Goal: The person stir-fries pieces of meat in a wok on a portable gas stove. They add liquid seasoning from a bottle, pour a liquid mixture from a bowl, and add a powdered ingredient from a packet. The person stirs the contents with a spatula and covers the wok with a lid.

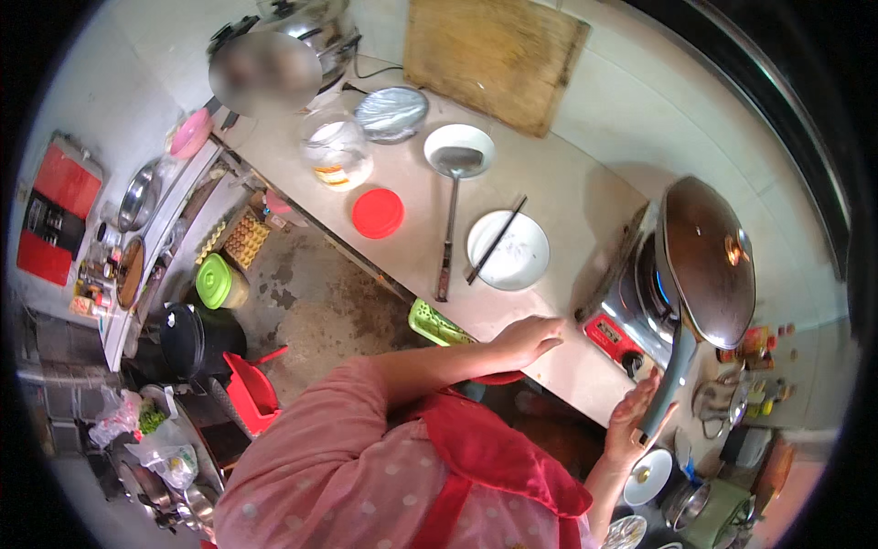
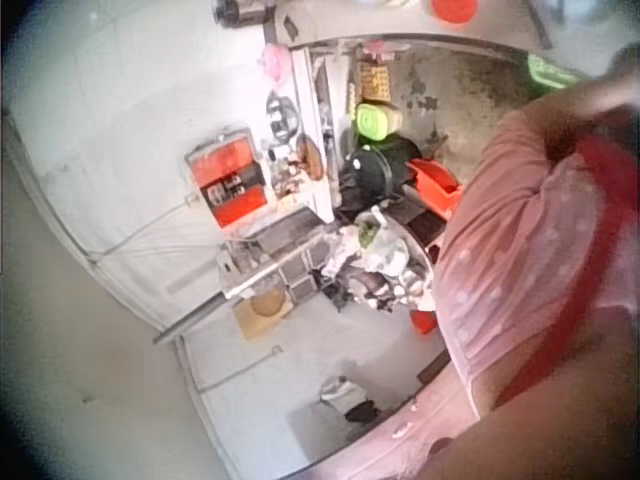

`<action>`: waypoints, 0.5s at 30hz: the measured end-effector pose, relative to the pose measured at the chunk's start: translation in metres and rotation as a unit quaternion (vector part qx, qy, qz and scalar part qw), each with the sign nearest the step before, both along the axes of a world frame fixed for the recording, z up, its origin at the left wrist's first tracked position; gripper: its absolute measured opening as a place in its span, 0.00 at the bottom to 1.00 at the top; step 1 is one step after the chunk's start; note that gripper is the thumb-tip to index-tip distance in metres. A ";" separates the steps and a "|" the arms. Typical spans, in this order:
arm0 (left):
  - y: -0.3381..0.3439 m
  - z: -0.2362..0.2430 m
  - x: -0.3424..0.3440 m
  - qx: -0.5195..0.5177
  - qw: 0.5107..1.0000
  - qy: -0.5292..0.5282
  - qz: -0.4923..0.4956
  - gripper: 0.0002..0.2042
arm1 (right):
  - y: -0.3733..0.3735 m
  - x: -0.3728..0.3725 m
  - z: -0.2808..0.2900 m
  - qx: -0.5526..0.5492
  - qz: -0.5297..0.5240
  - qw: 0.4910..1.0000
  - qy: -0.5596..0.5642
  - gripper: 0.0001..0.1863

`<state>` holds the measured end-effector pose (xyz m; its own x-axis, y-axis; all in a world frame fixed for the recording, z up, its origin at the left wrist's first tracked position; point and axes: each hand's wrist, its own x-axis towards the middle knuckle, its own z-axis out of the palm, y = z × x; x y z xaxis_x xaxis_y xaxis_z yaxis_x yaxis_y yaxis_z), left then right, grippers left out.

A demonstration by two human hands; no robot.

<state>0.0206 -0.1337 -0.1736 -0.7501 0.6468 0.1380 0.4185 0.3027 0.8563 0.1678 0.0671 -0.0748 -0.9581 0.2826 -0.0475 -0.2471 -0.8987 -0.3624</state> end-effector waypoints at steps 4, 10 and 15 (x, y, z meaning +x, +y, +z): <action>-0.097 -0.023 0.004 0.084 0.994 -0.012 0.074 0.09 | -0.041 0.002 -0.058 0.065 0.034 0.975 -0.209 0.28; -0.248 -0.034 -0.007 -0.021 0.974 -0.072 0.213 0.17 | -0.235 -0.153 -0.048 0.621 0.189 0.754 -0.102 0.18; -0.366 -0.017 -0.015 0.030 0.955 -0.122 0.267 0.18 | -0.385 -0.308 -0.105 0.906 0.153 0.395 0.014 0.51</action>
<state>0.0053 -0.4997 -0.1904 -0.9857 0.1582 -0.0586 0.0030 0.3637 0.9315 -0.1400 -0.3181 -0.1795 -0.9533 -0.3012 -0.0202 -0.2550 0.8394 -0.4799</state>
